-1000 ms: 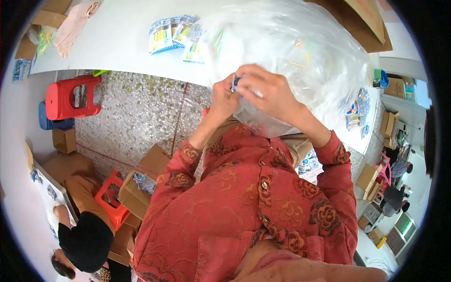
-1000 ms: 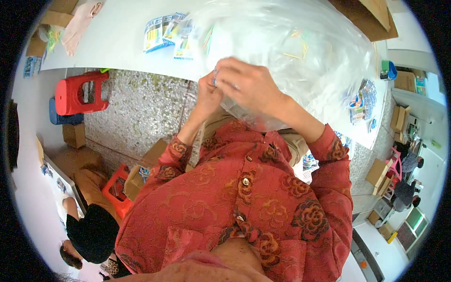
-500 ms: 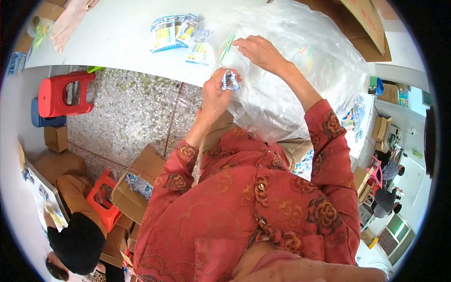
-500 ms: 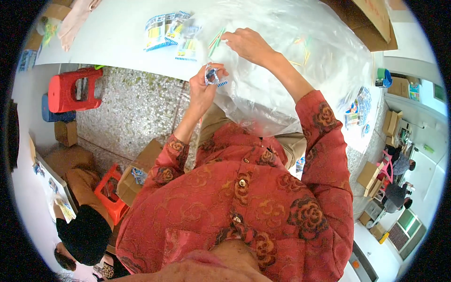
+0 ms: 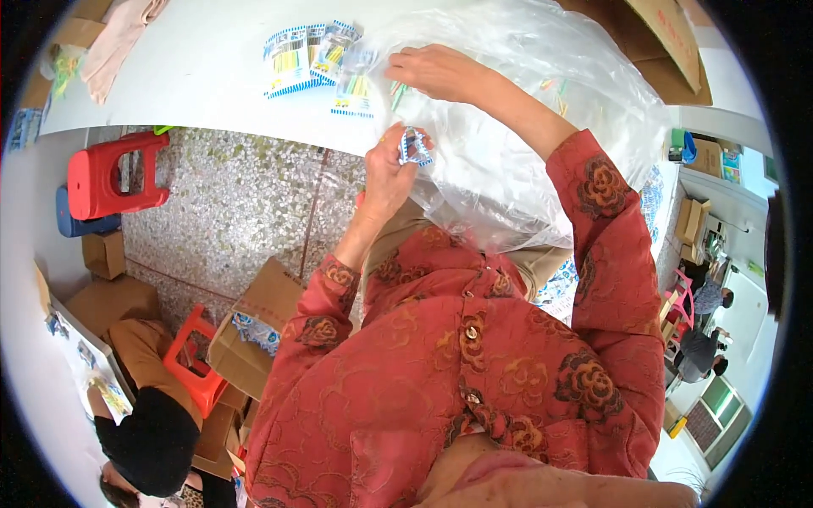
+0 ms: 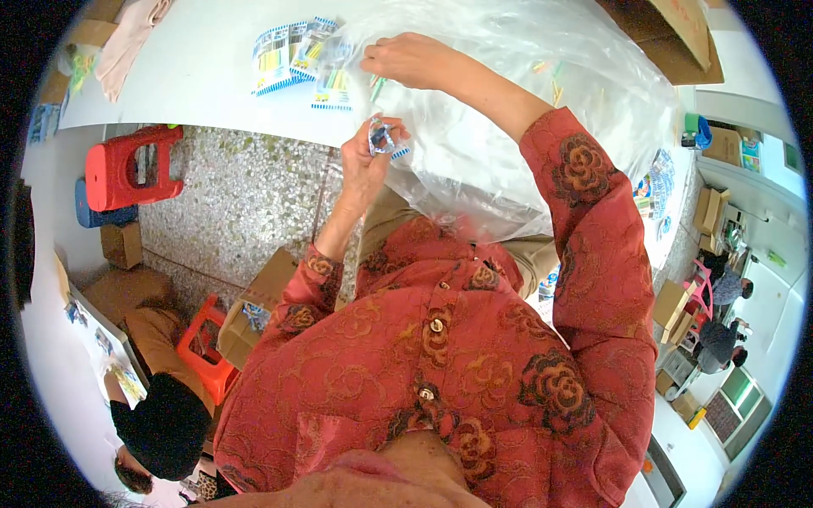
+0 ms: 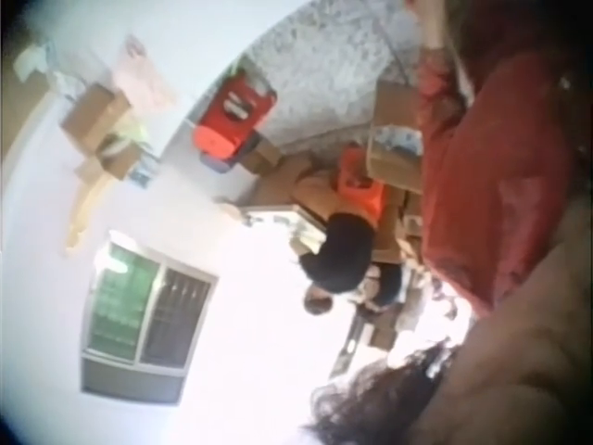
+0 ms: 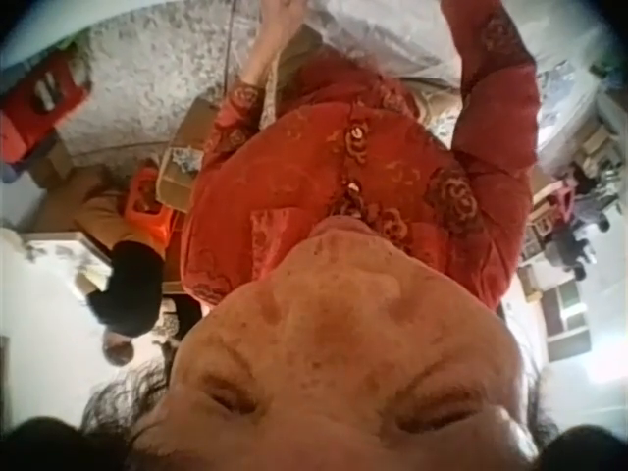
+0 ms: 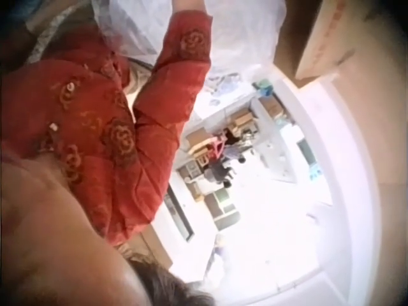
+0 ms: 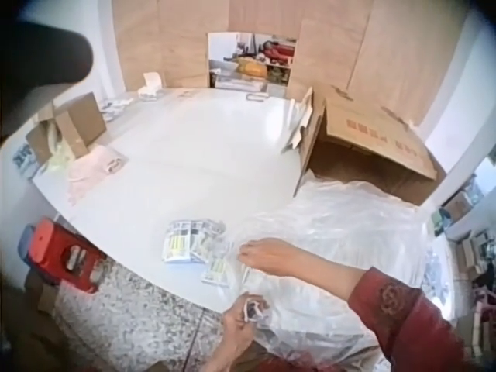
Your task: Packaging colorful plastic sticks into small blue plastic packets.
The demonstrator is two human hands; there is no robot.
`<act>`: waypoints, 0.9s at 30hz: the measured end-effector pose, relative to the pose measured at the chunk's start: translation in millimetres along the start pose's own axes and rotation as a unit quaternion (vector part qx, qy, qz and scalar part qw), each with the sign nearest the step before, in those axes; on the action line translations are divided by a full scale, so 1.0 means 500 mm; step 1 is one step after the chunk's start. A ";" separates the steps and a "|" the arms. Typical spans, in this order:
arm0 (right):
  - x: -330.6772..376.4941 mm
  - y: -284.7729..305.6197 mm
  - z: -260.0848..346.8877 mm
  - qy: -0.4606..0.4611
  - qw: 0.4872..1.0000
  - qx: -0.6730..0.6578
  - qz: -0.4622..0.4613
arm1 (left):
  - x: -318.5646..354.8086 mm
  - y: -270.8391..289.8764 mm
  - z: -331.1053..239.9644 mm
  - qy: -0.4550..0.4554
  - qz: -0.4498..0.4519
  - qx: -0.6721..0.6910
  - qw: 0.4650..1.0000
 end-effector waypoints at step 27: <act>0.024 -0.011 0.025 -0.082 0.994 -0.063 -0.036 | 0.014 0.005 0.027 -0.022 0.019 -0.005 1.000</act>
Point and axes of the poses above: each hand's wrist, its own x-axis away from the middle knuckle, its own y-axis out of the back of the hand, z = x × y, the point moved 3 cm from there along -x, towards the middle knuckle, and after that the axes turned 15 degrees about x, right-handed, at the moved point
